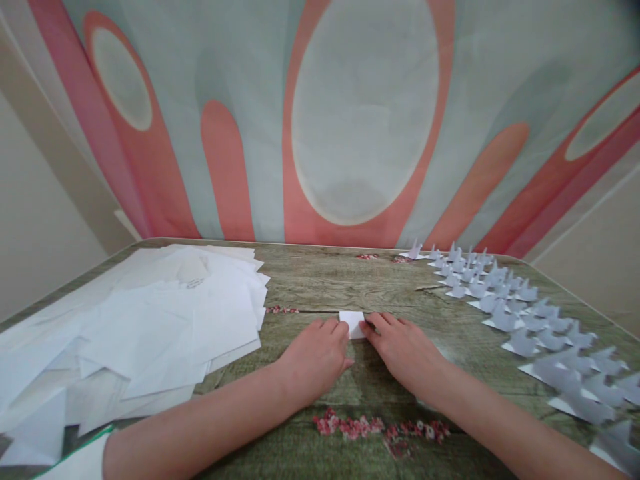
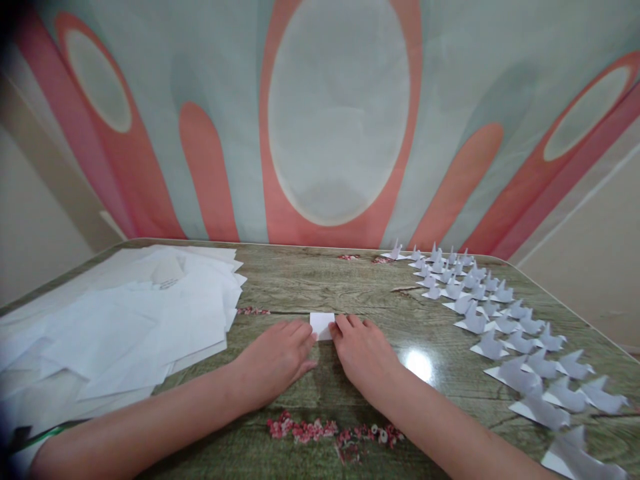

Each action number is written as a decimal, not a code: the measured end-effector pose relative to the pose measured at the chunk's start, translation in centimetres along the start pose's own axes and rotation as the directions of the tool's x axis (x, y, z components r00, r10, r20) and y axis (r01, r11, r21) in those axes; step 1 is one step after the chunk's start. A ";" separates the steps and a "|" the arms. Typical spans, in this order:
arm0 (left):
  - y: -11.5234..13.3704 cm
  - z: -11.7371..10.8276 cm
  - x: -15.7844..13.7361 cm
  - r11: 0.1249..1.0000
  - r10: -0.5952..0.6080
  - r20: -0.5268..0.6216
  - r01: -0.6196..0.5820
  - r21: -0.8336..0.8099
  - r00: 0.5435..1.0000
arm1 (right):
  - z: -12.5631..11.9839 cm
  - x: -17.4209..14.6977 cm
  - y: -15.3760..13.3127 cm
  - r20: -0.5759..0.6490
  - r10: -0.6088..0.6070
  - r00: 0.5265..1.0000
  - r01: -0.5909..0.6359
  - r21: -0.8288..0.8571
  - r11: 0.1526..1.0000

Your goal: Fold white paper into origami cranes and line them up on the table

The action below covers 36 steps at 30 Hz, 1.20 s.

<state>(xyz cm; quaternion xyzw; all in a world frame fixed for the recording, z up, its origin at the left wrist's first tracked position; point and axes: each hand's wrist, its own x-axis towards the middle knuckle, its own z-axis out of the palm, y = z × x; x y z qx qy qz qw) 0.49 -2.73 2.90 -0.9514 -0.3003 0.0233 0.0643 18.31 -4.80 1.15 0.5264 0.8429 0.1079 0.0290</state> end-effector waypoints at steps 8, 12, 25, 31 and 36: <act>-0.1 -0.5 -0.5 0.999 0.034 0.000 -0.034 -0.013 0.999 | -0.3 0.0 0.0 0.018 -0.012 1.000 0.012 -0.001 1.000; -1.9 -0.6 -0.4 0.994 -0.014 -0.052 0.008 -0.110 0.999 | -0.5 0.0 0.1 0.030 -0.009 1.000 0.010 -0.009 1.000; -3.8 3.0 0.6 0.898 -0.042 -0.220 -0.060 -0.435 0.975 | -0.2 0.0 0.4 0.027 -0.001 1.000 0.000 0.054 0.999; -3.8 2.8 0.5 0.896 -0.002 -0.255 -0.111 -0.430 0.967 | 0.2 0.2 0.4 -0.012 0.004 1.000 -0.002 0.120 0.993; -3.7 2.6 0.3 0.900 0.067 -0.263 -0.172 -0.400 0.962 | 0.7 0.5 0.8 -0.063 -0.056 0.996 0.065 0.155 0.986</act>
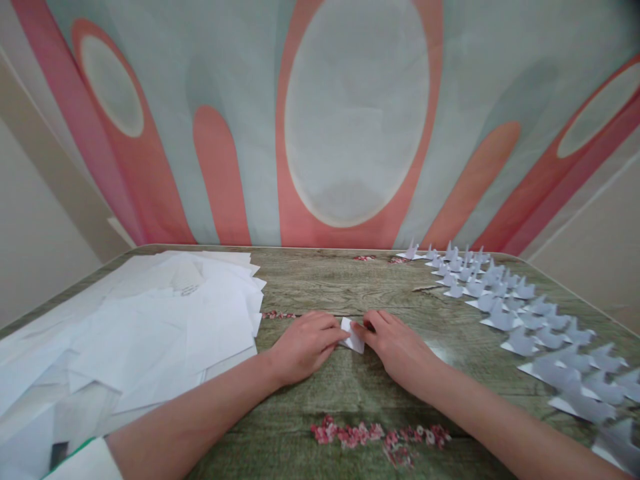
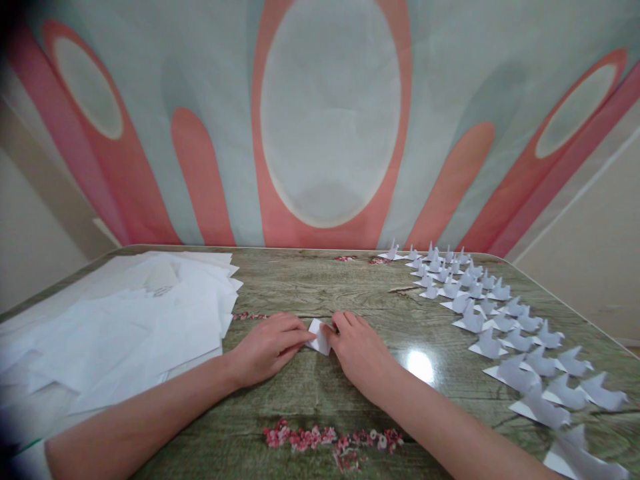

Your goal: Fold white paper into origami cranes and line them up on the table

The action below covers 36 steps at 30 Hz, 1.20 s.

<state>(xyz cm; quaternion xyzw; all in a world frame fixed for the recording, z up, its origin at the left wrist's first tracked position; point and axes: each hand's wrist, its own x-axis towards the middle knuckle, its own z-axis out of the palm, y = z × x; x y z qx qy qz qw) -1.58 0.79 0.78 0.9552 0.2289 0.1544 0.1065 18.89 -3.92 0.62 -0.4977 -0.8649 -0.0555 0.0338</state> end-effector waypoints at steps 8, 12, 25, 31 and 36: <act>-0.6 -0.4 0.2 0.996 -0.091 -0.089 0.089 -0.029 0.992 | 0.5 0.2 0.4 -0.031 -0.088 0.996 0.087 -0.035 0.996; -1.0 -0.1 0.2 1.000 -0.011 -0.053 0.009 -0.026 0.999 | 0.6 0.2 0.2 -0.034 -0.114 0.993 0.112 -0.047 0.993; -0.4 -0.1 0.2 1.000 0.023 0.018 -0.023 0.015 1.000 | 0.1 -0.3 0.7 -0.041 -0.121 0.992 0.127 0.247 0.961; 0.0 -0.2 0.4 0.999 -0.021 0.014 0.021 -0.041 1.000 | 0.3 0.5 1.8 -0.061 -0.057 0.996 0.083 0.598 0.797; 0.1 -0.1 0.5 0.999 -0.027 0.011 0.027 -0.046 1.000 | 0.6 0.7 2.0 -0.046 -0.021 0.999 0.047 0.686 0.726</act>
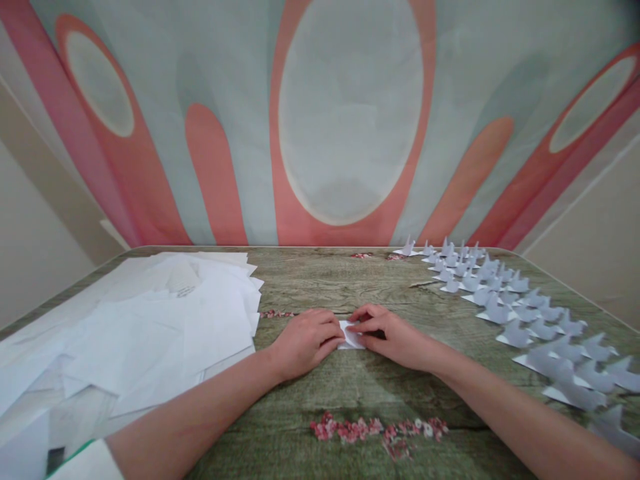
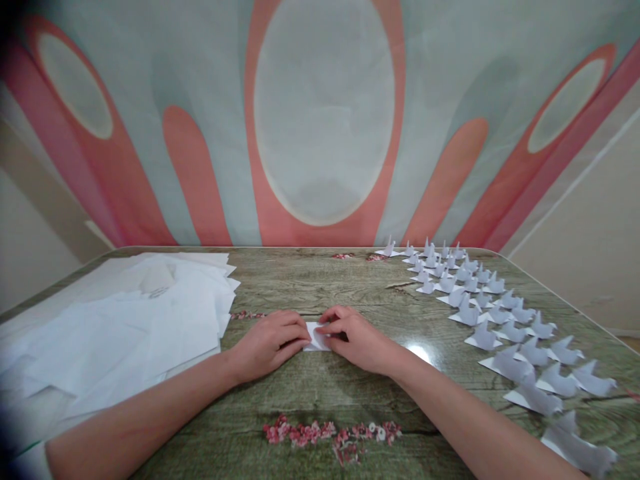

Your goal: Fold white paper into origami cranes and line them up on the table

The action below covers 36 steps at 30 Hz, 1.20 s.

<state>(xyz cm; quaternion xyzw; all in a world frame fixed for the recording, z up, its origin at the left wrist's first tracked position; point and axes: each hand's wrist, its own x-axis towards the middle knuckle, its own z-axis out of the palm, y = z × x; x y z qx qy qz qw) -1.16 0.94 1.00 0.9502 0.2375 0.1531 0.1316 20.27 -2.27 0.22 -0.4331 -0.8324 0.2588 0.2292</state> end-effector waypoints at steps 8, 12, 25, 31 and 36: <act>0.4 0.5 0.4 0.998 -0.068 -0.043 0.068 -0.008 0.997 | -0.3 0.1 0.2 0.025 -0.003 1.000 0.002 0.055 0.998; 0.7 0.8 0.8 0.992 -0.122 -0.072 0.120 -0.042 0.990 | -0.6 0.3 0.5 0.069 -0.009 0.998 0.001 0.106 0.994; 1.4 1.1 1.4 0.977 -0.212 -0.100 0.208 -0.049 0.972 | -1.7 0.1 0.5 0.140 -0.064 0.988 0.050 0.102 0.994; 1.4 1.0 1.4 0.965 -0.256 -0.116 0.248 -0.082 0.960 | -2.2 -0.4 0.2 0.181 -0.099 0.978 0.096 0.029 0.995; 1.5 1.1 1.3 0.963 -0.265 -0.119 0.256 -0.084 0.957 | -2.6 -1.1 -1.0 0.183 -0.096 0.978 0.114 -0.088 0.990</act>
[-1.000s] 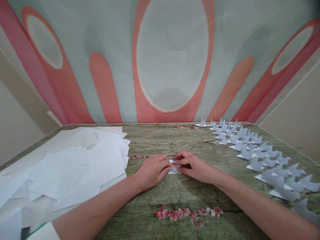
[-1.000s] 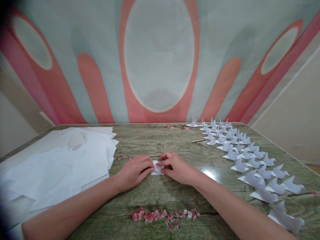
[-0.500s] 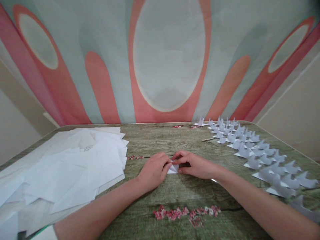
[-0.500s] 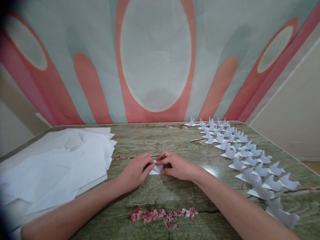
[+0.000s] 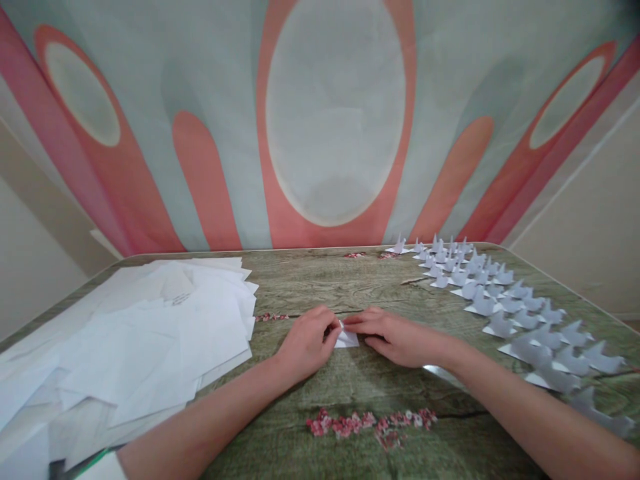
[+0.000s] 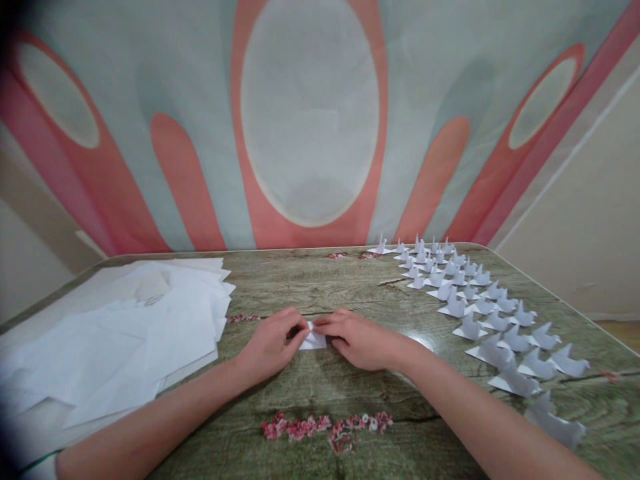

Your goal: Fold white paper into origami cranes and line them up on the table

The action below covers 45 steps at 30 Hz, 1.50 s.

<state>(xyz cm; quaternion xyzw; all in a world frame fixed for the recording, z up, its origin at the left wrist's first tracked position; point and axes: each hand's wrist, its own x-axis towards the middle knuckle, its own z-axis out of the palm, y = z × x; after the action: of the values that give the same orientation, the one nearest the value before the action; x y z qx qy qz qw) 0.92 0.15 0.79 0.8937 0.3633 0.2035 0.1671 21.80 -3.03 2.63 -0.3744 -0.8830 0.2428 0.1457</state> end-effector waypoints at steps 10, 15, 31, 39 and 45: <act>0.1 0.2 0.0 0.999 0.021 -0.024 -0.021 0.037 0.999 | 2.2 -3.2 -1.0 0.034 0.031 0.999 -0.022 -0.245 0.969; 0.0 0.4 -0.1 0.998 0.026 -0.017 -0.025 0.062 1.000 | 2.5 -3.2 -1.0 0.038 0.034 0.999 -0.023 -0.272 0.962; 0.0 0.3 0.2 0.998 0.027 0.014 -0.028 0.054 1.000 | 3.0 -3.1 -0.9 0.032 0.067 0.997 -0.054 -0.304 0.951; -0.1 0.6 0.1 1.000 0.002 -0.001 -0.002 0.022 1.000 | 3.2 -3.0 -0.7 0.014 0.062 0.998 -0.055 -0.286 0.956; -0.1 1.0 0.0 1.000 0.016 -0.015 -0.016 0.019 1.000 | 3.3 -2.9 -0.8 -0.001 0.061 0.998 -0.058 -0.303 0.951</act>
<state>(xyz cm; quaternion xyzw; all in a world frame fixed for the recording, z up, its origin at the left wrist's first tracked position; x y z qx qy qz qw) 1.33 0.10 -0.09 0.8967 0.3592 0.2080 0.1542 21.81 -6.73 0.06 -0.4176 -0.8987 0.1103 0.0756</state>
